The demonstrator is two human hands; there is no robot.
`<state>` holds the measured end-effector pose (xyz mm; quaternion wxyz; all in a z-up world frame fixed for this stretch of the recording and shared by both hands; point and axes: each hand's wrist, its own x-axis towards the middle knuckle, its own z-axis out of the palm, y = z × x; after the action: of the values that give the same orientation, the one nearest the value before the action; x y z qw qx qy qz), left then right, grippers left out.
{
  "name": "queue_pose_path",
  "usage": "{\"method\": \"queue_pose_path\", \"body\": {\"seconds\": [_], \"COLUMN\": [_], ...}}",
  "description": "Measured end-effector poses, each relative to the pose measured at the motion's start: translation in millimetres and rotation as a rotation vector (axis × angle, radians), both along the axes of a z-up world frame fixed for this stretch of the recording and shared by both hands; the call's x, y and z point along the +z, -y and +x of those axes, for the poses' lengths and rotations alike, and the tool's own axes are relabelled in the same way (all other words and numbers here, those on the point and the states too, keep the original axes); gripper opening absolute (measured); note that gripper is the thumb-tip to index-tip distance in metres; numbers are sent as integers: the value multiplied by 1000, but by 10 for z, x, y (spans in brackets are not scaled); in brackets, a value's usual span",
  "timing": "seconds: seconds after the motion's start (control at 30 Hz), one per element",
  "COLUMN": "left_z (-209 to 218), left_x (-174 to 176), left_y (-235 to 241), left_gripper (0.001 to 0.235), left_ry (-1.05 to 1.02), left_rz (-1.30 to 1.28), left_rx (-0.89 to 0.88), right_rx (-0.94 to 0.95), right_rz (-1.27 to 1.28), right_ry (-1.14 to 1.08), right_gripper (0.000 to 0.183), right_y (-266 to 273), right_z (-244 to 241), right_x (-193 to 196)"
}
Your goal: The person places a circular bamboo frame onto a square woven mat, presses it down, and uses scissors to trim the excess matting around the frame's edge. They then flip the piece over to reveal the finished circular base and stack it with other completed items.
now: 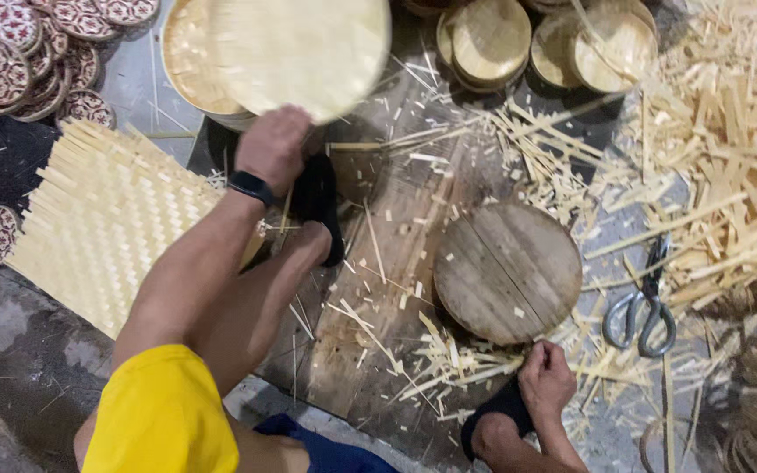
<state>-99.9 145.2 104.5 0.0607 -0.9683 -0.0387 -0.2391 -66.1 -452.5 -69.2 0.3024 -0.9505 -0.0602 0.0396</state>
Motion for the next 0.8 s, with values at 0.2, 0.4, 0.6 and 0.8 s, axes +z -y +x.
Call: {"method": "queue_pose_path", "body": {"seconds": [0.2, 0.4, 0.6, 0.8], "left_z": [-217, -208, -224, -299], "left_x": [-207, -372, -341, -479], "left_y": [-668, -778, -787, -933], "left_gripper": [29, 34, 37, 36], "left_ry": [-64, -57, -74, -92], "left_rz": [-237, -274, -252, -250], "left_rx": [331, 357, 354, 339], "right_rx": [3, 21, 18, 25], "right_rz": [-38, -87, -89, -101], "right_ry": [-60, -12, 2, -25], "right_gripper": [18, 18, 19, 18], "right_y": [-2, 20, 35, 53], "right_z": [8, 0, -11, -2], "right_x": [16, -54, -97, -96]}}
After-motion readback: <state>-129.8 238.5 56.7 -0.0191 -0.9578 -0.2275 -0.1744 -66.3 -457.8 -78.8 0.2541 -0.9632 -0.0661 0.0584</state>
